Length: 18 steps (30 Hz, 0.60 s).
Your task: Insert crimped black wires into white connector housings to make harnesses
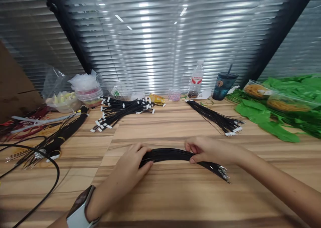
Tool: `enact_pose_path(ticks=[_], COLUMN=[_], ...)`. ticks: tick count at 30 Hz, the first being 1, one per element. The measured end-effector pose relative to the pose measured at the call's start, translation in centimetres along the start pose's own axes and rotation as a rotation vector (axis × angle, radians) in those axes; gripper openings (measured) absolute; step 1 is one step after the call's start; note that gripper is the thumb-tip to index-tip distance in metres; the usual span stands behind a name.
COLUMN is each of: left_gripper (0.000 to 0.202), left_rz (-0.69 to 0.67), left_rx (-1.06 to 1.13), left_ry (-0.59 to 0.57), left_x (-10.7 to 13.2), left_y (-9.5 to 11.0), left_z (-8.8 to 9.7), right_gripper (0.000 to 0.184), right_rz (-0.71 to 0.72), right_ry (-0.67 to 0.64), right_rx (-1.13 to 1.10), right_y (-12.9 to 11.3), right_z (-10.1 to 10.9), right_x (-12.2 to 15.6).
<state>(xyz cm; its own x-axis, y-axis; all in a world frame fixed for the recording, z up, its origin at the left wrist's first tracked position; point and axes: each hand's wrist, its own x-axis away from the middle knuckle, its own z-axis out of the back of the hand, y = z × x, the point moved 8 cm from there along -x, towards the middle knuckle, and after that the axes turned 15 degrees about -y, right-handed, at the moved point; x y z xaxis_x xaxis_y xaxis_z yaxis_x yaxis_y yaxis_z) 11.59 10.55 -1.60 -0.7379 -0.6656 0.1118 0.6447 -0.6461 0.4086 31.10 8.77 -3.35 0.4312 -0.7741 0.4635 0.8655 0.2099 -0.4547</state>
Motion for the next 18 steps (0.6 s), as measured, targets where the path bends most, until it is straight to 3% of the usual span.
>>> enact_pose_path(ticks=[3,6,10,14,18], left_gripper=[0.016,0.013,0.014,0.017,0.016], left_rz=[-0.007,-0.011,-0.010,-0.010,-0.026], left_rx=[-0.104,-0.169,-0.238,-0.296,-0.297], left_ry=[-0.007,-0.032,-0.084,-0.084,-0.084], left_x=[0.3,0.6,0.7,0.8,1.0], left_y=[0.7,1.2,1.4,1.3,1.4], left_z=[0.1,0.0,-0.4,-0.8,-0.9], right_gripper=[0.030,0.035,0.034,0.032,0.026], right_rz=[-0.001,0.025,-0.050,-0.152,-0.124], right_ry=[-0.072,0.084,0.410,0.576,0.668], right_rx=[0.146,0.256,0.435,0.521,0.557], right_y=[-1.6,-4.6,-7.7,-8.2,-8.3], right_z=[2.2,6.0,10.3,12.0,12.4], right_x=[-3.0,-7.6,-14.3,-18.9,-19.3])
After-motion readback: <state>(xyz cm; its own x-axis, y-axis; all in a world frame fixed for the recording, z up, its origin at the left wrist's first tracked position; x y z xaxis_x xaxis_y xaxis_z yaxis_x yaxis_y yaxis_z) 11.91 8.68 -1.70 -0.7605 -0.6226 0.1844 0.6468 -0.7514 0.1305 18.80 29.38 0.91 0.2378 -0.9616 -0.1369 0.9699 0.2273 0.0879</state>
